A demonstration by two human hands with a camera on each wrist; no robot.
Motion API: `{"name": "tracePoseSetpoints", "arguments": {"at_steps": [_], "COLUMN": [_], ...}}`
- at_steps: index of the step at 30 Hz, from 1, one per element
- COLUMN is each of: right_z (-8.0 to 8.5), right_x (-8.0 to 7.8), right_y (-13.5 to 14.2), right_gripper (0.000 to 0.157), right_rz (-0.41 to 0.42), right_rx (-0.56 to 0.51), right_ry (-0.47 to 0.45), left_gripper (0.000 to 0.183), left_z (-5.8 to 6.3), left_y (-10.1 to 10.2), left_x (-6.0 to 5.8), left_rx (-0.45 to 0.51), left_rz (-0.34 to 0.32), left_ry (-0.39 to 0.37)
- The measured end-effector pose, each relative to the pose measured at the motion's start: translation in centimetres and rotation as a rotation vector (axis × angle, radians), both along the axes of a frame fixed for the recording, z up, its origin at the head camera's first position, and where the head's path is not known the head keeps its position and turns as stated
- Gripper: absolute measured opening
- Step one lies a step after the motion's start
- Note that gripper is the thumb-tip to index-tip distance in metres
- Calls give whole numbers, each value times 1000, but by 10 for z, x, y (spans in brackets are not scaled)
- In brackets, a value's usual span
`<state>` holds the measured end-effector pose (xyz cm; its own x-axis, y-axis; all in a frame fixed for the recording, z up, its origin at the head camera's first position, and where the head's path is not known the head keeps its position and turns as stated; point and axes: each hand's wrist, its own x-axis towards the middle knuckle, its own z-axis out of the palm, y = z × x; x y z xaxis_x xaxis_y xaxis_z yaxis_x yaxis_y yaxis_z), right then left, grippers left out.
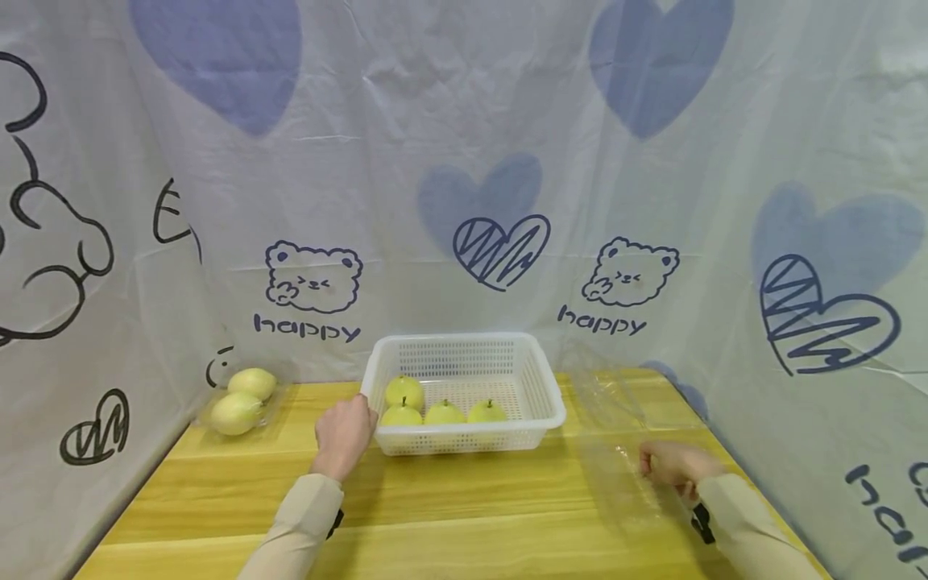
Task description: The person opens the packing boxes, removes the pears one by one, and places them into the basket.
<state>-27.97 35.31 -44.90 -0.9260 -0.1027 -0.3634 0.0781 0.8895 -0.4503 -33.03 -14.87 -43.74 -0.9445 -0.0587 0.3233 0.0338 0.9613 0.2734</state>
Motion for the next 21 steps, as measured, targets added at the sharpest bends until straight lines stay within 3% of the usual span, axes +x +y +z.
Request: {"name": "tracePoseSetpoints", "arguments": {"at_steps": [11, 21], "right_z": [-3, 7], "right_x": [-9, -7], "right_y": [14, 18], "right_gripper": [36, 24], "right_rz": [58, 86], "right_rx": [30, 103], "right_ry": [63, 95], "left_gripper": [17, 17], "left_z": [0, 2], "left_y": [1, 0], "left_x": [1, 2], "left_rx": [-5, 7], "left_rz": [-3, 5], "left_ry": [-8, -31]}}
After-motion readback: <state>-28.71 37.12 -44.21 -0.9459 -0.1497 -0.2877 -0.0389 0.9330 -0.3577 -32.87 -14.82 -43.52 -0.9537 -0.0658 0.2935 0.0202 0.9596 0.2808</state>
